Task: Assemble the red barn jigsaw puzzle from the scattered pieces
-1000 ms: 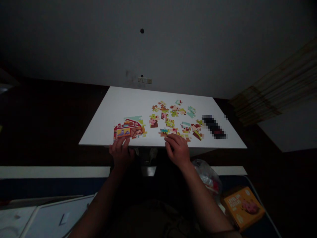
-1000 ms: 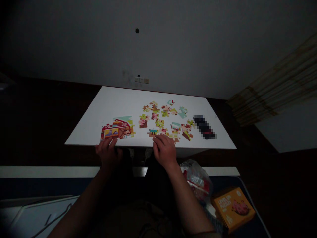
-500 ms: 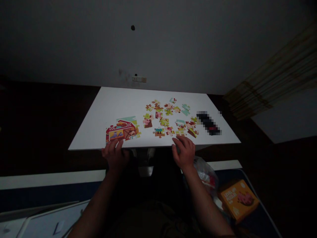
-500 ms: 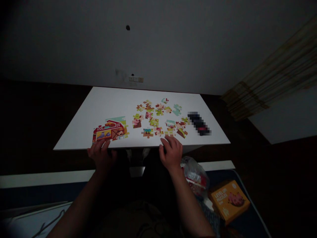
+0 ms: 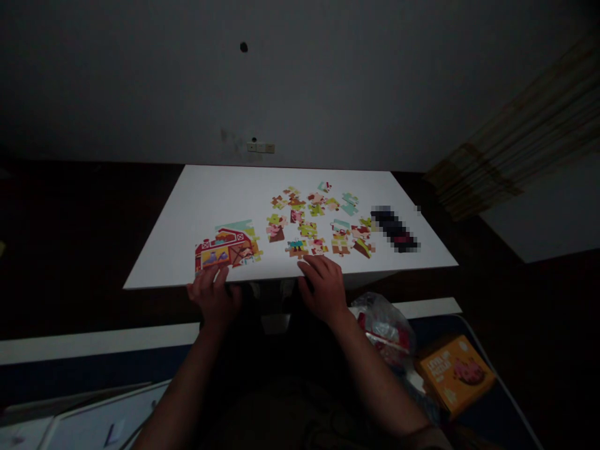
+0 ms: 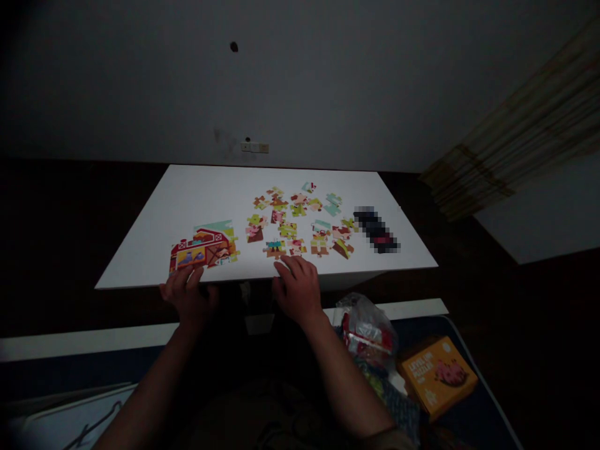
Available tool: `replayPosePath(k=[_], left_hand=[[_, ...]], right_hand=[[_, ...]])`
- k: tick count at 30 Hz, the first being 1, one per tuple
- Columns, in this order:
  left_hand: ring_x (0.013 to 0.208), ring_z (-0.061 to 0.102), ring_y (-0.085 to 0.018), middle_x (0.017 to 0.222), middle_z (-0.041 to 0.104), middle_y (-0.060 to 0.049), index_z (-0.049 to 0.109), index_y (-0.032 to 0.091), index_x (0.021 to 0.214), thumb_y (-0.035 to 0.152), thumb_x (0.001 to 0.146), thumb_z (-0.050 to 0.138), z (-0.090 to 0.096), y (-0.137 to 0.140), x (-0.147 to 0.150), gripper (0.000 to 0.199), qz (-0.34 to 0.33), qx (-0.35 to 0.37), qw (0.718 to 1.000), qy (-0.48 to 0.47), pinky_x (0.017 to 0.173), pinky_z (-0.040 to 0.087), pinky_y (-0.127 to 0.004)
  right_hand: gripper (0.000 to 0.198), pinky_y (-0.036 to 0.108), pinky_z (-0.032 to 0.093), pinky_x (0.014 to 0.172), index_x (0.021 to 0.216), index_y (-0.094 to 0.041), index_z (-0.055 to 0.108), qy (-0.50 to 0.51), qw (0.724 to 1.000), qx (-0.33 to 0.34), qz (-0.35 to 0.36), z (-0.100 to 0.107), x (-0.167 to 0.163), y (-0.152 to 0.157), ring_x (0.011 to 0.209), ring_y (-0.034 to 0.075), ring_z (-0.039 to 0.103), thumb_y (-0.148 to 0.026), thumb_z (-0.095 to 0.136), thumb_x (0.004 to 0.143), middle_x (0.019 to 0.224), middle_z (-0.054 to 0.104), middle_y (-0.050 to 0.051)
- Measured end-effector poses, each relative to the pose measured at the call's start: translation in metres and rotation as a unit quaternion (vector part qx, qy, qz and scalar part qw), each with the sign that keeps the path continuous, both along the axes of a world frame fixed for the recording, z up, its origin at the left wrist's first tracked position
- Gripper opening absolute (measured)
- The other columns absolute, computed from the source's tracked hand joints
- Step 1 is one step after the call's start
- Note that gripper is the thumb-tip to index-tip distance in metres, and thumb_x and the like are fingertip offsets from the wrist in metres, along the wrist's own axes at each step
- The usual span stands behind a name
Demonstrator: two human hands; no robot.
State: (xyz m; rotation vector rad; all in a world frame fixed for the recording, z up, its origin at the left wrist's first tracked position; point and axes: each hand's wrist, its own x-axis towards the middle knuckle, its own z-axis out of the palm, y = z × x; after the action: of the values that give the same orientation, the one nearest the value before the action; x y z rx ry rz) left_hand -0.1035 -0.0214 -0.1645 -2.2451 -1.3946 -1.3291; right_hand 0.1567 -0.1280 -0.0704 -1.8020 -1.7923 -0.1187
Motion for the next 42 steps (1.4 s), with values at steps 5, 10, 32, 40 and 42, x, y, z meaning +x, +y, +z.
replayPosePath(k=[5,10,32,40,42], left_hand=[[0.126,0.034,-0.036,0.128,0.048,-0.014,0.052,0.018,0.121,0.029,0.075,0.065,0.000,0.001,0.000,0.049,0.008,0.009,1.000,0.024,0.105,0.018,-0.063],[0.124,0.035,-0.036,0.127,0.049,-0.015,0.053,0.015,0.121,0.030,0.075,0.066,0.000,0.001,-0.001,0.050,0.010,0.015,0.999,0.034,0.103,0.019,-0.064],[0.122,0.038,-0.035,0.123,0.052,-0.015,0.055,0.020,0.114,0.034,0.074,0.067,-0.005,0.003,-0.004,0.044,0.034,-0.011,0.999,0.032,0.103,0.022,-0.063],[0.115,0.044,-0.037,0.110,0.058,-0.016,0.061,0.020,0.101,0.040,0.073,0.065,-0.006,0.006,-0.002,0.035,0.046,-0.033,0.998,-0.026,0.098,0.026,-0.066],[0.113,0.046,-0.038,0.107,0.059,-0.016,0.061,0.020,0.099,0.041,0.072,0.065,-0.005,0.006,-0.001,0.034,0.050,-0.046,0.997,-0.035,0.096,0.027,-0.067]], right_hand=[[0.028,0.045,0.037,0.100,0.117,-0.027,0.060,0.019,0.999,0.009,-0.027,0.015,0.013,0.021,0.116,0.026,0.049,-0.028,0.051,0.090,0.122,0.061,0.005],[0.031,0.049,0.039,0.094,0.118,-0.022,0.059,0.017,0.995,-0.004,-0.099,0.029,0.045,0.059,0.111,0.030,0.049,-0.031,0.050,0.090,0.118,0.062,0.010],[0.031,0.042,0.042,0.076,0.112,-0.024,0.062,0.063,0.972,-0.074,-0.215,0.045,0.096,0.097,0.083,0.028,0.061,-0.035,0.050,0.085,0.090,0.068,0.010],[0.022,0.049,0.040,0.078,0.096,-0.023,0.067,-0.021,0.985,-0.058,-0.161,0.033,0.090,0.101,0.088,0.032,0.056,-0.036,0.055,0.083,0.084,0.067,0.012],[0.023,0.049,0.040,0.080,0.099,-0.023,0.067,-0.027,0.988,-0.048,-0.144,0.036,0.083,0.096,0.093,0.032,0.055,-0.035,0.052,0.085,0.092,0.066,0.012]])
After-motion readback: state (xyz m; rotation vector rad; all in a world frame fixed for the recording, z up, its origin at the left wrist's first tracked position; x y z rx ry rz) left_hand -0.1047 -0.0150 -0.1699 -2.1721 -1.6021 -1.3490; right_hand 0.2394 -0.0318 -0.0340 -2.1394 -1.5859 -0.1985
